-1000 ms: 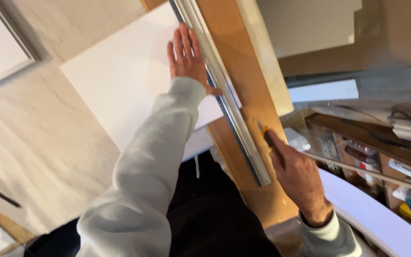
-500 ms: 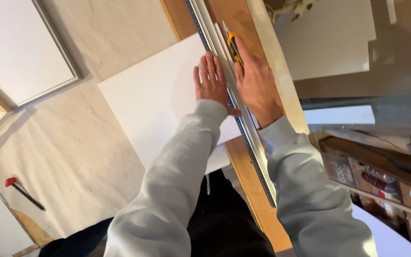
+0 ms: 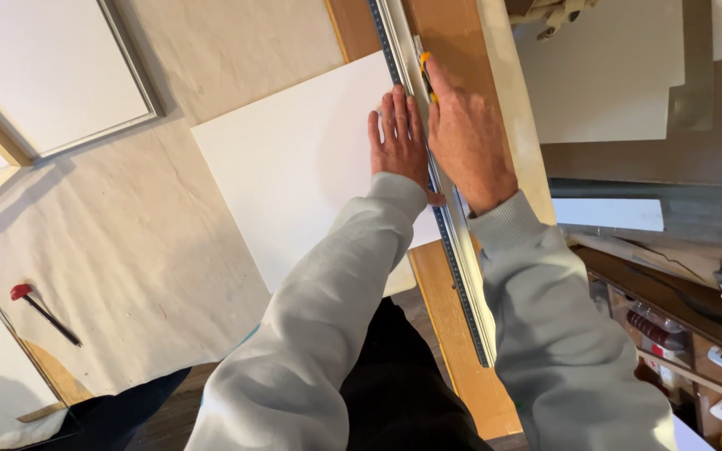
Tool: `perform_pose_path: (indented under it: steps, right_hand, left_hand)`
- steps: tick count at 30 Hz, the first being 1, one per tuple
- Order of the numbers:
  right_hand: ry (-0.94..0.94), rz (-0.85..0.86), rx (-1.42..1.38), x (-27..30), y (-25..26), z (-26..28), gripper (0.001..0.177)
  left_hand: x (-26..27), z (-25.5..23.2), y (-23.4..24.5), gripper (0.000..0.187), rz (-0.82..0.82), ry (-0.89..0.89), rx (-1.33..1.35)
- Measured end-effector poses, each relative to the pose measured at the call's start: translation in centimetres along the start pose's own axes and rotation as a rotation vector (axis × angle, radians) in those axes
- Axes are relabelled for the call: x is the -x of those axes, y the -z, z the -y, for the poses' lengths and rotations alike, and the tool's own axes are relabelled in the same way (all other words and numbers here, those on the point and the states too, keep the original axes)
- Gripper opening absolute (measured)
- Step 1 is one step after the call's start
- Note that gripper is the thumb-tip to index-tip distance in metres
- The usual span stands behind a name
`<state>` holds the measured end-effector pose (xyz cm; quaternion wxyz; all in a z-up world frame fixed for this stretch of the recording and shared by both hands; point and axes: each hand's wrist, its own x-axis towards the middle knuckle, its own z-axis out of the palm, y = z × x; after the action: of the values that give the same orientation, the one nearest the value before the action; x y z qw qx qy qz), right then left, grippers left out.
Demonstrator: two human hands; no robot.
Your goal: Cut a foam core or mat board to size using a utility knife and straight edge to fit inside a picture frame.
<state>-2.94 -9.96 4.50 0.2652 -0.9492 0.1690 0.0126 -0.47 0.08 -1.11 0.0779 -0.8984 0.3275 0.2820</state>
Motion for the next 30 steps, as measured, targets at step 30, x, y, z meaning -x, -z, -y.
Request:
perform_pose_path:
  steps: [30]
  right_hand:
    - [-0.381, -0.192, -0.307, 10.2, -3.0, -6.7, 0.046]
  left_hand:
    - [1.1, 1.3, 1.5, 0.163, -0.047, -0.090, -0.053]
